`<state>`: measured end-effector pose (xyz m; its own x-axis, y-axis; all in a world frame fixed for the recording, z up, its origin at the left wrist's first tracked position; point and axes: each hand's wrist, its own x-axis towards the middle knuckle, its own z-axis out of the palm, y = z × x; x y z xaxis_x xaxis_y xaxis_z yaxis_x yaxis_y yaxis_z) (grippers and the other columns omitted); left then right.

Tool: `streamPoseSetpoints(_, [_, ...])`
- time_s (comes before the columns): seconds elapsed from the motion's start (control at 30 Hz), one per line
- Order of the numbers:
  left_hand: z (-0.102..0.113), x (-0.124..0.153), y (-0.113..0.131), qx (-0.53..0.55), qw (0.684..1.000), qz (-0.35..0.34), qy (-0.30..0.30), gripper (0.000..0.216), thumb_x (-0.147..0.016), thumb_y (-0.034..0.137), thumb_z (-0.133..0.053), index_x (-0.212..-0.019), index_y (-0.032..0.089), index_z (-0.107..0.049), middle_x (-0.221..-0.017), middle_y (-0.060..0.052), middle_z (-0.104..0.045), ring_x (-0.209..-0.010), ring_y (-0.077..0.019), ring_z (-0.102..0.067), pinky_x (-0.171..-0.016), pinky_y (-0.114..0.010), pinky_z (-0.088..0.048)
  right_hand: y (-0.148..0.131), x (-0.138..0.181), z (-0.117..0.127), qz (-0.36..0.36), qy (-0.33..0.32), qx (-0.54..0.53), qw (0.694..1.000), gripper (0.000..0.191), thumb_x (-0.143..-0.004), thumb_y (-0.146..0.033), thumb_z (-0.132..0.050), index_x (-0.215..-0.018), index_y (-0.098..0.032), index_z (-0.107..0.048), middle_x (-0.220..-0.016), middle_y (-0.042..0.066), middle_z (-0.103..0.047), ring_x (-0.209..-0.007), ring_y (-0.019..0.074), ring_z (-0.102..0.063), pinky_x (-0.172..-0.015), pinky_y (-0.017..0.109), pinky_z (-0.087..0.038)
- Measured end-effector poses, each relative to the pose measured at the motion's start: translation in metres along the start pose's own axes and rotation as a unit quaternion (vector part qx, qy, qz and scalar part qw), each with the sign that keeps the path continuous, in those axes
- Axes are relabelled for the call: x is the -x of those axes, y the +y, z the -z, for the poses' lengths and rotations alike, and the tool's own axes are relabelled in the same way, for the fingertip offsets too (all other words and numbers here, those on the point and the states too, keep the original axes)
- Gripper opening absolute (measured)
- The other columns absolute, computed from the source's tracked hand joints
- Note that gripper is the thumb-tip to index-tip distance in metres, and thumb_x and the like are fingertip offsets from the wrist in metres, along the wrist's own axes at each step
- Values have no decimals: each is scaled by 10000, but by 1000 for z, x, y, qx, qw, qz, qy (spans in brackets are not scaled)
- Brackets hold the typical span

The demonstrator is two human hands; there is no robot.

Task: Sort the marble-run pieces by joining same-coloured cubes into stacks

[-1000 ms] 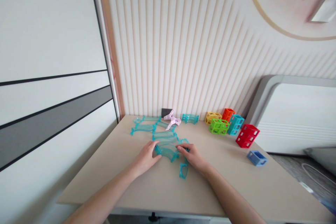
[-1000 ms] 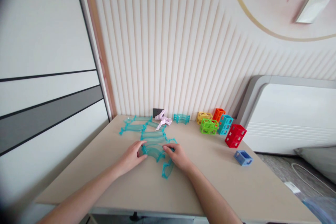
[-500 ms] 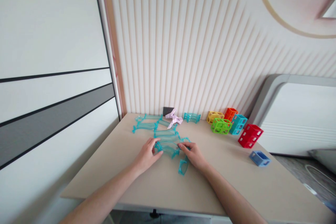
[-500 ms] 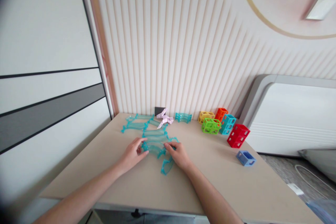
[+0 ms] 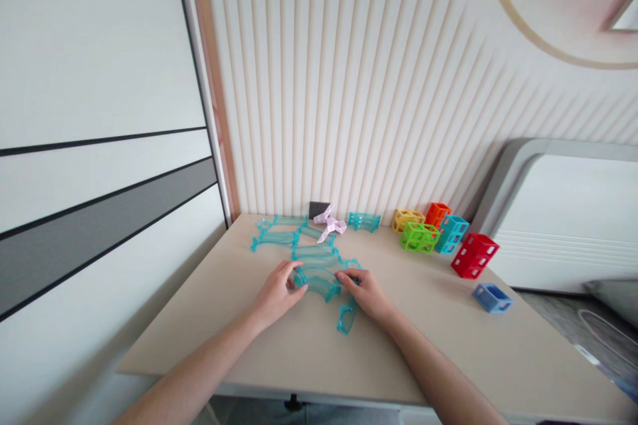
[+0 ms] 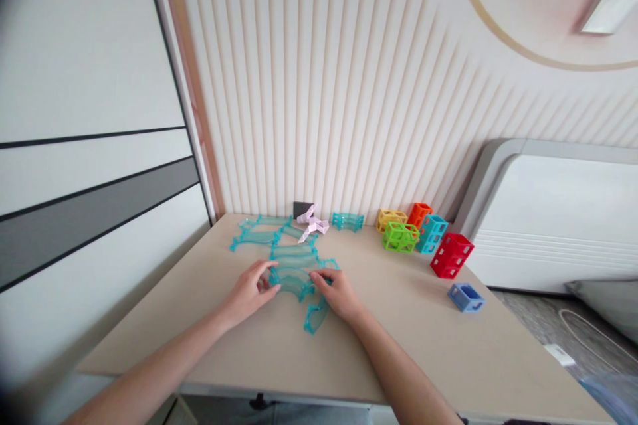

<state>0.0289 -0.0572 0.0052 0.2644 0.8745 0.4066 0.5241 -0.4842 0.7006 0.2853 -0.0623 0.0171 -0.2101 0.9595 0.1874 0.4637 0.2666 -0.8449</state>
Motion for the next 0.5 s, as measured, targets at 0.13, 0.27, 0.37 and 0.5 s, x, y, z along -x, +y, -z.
streamPoseSetpoints(0.13, [5,2,-1,-49,999,-19,4,432,-784,261,-679,-1203,223,-584,-994,-36,-643,-742,-153,-617,-735,-303,-540,0,0,0,2,-15,11,1000,442,-900,-557,-541,-915,-186,-782,-872,52,-763,-813,241,-667,-736,323,-488])
streamPoseSetpoints(0.27, [6,4,-4,-70,997,-19,-7,436,-780,252,-686,-1202,214,-581,-971,-36,-638,-803,-175,-629,-781,-324,-540,1,0,0,3,-16,15,1000,399,-895,-529,-566,-917,-194,-782,-881,51,-766,-827,241,-672,-750,328,-496])
streamPoseSetpoints(0.37, [4,5,-6,-68,997,-22,-10,434,-783,242,-677,-1203,203,-574,-975,-39,-633,-800,-170,-631,-793,-327,-541,1,1,0,-1,-16,18,1000,393,-896,-523,-569,-916,-192,-780,-873,51,-763,-820,236,-670,-741,323,-497])
streamPoseSetpoints(0.5, [2,5,-8,-53,998,-28,2,431,-769,237,-686,-1186,207,-581,-974,-38,-637,-784,-162,-634,-773,-313,-550,0,1,1,-1,-17,24,1000,394,-899,-524,-563,-912,-193,-778,-863,48,-759,-810,232,-665,-732,321,-494])
